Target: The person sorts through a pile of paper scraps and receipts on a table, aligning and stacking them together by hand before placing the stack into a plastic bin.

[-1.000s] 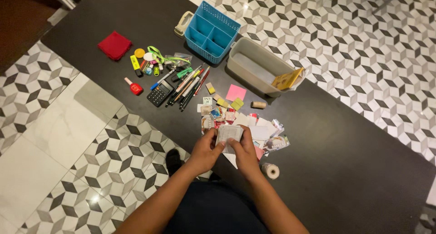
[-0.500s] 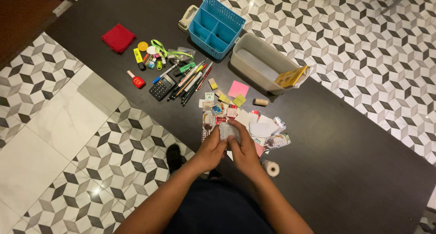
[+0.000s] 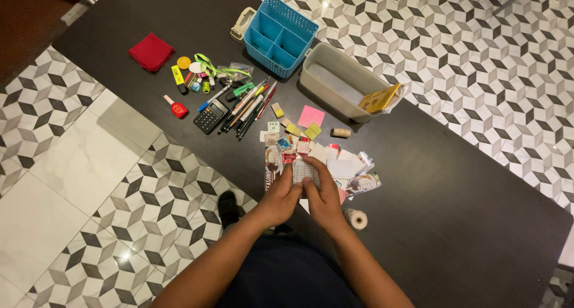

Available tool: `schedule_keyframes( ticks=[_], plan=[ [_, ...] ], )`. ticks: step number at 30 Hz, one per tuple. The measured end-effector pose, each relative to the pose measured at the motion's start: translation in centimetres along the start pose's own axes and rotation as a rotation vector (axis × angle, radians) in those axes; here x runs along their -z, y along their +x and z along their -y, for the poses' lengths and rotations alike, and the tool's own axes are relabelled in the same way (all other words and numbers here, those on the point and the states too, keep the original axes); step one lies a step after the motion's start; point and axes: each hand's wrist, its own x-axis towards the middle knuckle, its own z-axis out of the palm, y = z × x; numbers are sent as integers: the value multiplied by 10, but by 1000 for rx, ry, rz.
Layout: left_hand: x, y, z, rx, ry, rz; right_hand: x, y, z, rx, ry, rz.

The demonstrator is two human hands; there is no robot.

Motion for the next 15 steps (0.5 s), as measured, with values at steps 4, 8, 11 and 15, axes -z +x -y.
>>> schedule_keyframes(
  ticks=[4, 8, 11, 15],
  plan=[
    [6, 2, -9, 159, -108, 52, 1, 0, -8, 82, -42, -10],
    [22, 5, -15, 186, -226, 94, 3, 1, -9, 145, -23, 10],
    [25, 6, -13, 90, -242, 85, 0, 1, -6, 125, 0, 18],
    [21, 8, -7, 120, -253, 66, -5, 2, -5, 110, 3, 15]
  ],
)
